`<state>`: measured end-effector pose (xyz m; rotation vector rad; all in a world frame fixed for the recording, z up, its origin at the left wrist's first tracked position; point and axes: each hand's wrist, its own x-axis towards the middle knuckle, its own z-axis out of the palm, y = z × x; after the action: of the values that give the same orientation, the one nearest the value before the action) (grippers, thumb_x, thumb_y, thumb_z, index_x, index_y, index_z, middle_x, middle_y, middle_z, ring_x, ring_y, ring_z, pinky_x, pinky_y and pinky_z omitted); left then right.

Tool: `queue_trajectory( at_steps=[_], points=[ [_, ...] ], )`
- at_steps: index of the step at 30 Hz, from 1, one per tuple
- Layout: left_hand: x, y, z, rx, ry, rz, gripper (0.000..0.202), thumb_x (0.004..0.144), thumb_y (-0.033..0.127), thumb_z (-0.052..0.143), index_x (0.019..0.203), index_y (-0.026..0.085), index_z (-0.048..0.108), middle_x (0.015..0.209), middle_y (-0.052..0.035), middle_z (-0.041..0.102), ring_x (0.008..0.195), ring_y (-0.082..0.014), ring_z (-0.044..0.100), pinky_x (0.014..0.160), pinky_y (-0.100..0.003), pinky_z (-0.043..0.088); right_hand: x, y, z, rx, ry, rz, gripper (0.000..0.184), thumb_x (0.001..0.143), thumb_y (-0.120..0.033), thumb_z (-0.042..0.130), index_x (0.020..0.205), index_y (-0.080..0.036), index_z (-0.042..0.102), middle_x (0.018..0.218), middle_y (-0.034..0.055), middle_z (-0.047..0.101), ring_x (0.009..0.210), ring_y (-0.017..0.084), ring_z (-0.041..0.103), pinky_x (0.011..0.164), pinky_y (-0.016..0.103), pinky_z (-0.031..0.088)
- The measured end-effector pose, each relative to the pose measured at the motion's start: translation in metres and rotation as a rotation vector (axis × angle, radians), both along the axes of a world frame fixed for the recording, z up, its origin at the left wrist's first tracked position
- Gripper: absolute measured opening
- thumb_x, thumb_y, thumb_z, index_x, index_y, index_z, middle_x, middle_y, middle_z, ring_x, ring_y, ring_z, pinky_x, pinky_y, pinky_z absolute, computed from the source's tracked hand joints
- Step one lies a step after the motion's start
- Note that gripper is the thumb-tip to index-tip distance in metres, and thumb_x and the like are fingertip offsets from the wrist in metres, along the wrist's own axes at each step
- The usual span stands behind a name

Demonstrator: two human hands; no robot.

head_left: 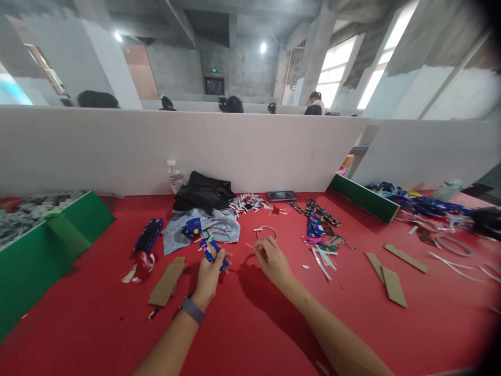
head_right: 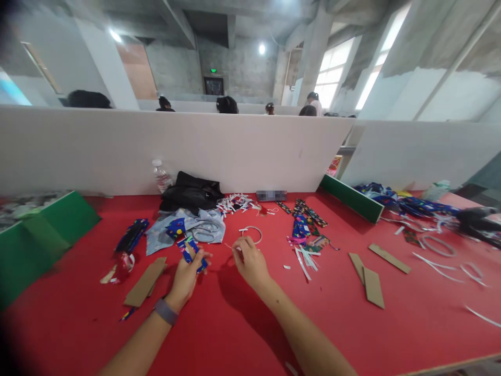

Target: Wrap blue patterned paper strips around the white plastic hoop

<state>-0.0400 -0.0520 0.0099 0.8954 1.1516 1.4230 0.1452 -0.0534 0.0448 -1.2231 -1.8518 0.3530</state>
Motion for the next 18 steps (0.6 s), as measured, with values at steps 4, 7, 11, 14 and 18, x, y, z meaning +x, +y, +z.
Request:
queue_trajectory(
  at_steps=[4,7,11,14,18],
  points=[
    [-0.002,0.001,0.001,-0.015,-0.143,0.005,0.034,0.075,0.05,0.052,0.082,0.016,0.053,0.071,-0.0038,0.067,0.055,-0.0148,0.061,0.037,-0.021,0.04,0.006,-0.004,0.028,-0.429,0.267,0.125,0.008,0.078,-0.028,0.054,0.075,-0.021,0.055,0.059,-0.0031,0.051,0.049,0.01,0.046,0.045,0.02,0.036],
    [-0.003,0.0,0.001,-0.044,-0.162,-0.004,0.036,0.078,0.05,0.045,0.085,0.016,0.053,0.073,-0.0051,0.068,0.056,-0.0169,0.063,0.036,-0.022,0.04,0.002,-0.009,0.034,-0.917,0.568,0.347,0.015,0.073,-0.034,0.06,0.077,-0.02,0.054,0.048,-0.0078,0.043,0.037,0.005,0.031,0.032,0.016,0.018],
    [-0.001,-0.004,0.003,-0.049,-0.089,-0.044,0.044,0.078,0.055,0.047,0.101,0.017,0.051,0.081,-0.0061,0.07,0.061,-0.0172,0.065,0.043,-0.022,0.044,-0.016,-0.014,0.015,-1.197,0.855,0.422,0.026,0.063,-0.032,0.071,0.075,-0.018,0.053,0.052,-0.0087,0.044,0.035,0.0,0.025,0.029,0.013,0.009],
    [0.0,-0.006,0.003,-0.043,-0.079,-0.136,0.052,0.078,0.059,0.047,0.107,0.016,0.051,0.084,-0.0086,0.07,0.065,-0.0174,0.065,0.048,-0.022,0.044,-0.032,-0.018,-0.004,-1.193,0.926,0.368,0.03,0.063,-0.036,0.071,0.075,-0.018,0.051,0.045,-0.0107,0.041,0.032,0.0,0.022,0.029,0.013,0.009],
    [0.0,-0.006,0.002,-0.046,-0.068,-0.154,0.059,0.077,0.064,0.045,0.111,0.016,0.051,0.085,-0.008,0.07,0.061,-0.0157,0.062,0.052,-0.023,0.042,-0.041,-0.022,-0.016,-1.1,0.911,0.331,0.034,0.064,-0.043,0.071,0.076,-0.018,0.051,0.042,-0.0106,0.039,0.034,0.001,0.024,0.03,0.013,0.01]
  ],
)
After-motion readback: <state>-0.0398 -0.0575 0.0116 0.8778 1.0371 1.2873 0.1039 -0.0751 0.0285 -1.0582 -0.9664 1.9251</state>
